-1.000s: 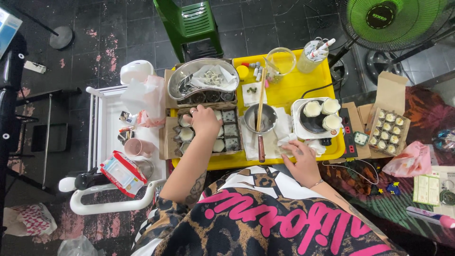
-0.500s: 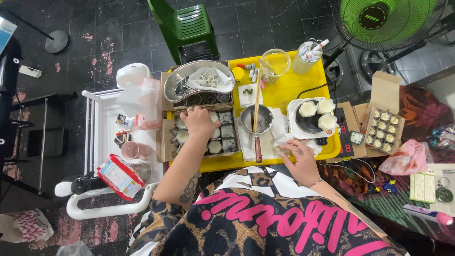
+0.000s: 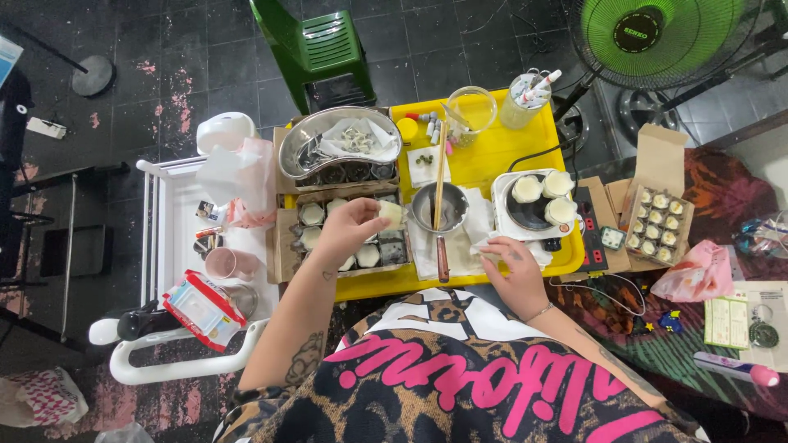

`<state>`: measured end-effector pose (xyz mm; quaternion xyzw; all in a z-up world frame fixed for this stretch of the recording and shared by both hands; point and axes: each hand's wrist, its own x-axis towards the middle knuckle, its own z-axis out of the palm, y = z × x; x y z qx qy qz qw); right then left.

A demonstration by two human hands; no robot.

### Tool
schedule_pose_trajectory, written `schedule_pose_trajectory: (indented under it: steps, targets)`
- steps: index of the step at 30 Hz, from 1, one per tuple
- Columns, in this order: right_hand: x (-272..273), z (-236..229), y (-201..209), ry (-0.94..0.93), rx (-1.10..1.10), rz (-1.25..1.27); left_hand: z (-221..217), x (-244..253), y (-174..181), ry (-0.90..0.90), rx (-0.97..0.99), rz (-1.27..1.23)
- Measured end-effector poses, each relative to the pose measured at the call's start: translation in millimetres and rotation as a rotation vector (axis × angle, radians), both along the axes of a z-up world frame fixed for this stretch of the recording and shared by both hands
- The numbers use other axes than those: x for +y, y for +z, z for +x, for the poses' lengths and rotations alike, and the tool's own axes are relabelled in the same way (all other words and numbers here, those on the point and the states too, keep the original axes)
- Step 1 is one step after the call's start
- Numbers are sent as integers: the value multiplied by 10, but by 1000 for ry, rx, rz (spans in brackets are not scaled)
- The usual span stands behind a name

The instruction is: Cleaning the interior of small candle jars with a tissue and placing wicks into the center of each jar.

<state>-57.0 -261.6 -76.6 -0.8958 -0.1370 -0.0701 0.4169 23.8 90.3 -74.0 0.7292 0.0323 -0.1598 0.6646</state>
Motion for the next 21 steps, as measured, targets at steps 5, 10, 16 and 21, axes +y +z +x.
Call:
schedule_pose_trajectory:
  steps: [5,10,16,21]
  targets:
    - [142,123,108,33,-54,59,35,-349,181,-73,-36,-154]
    - [302,280,233,40,114,170,16,-702,266,-88,-25,-175]
    - [419,373,156,405,62,328,-18,-990,280,-30,-184,0]
    - [474,399,12,349,-40,80,-49,-1060,332,16,-252,232]
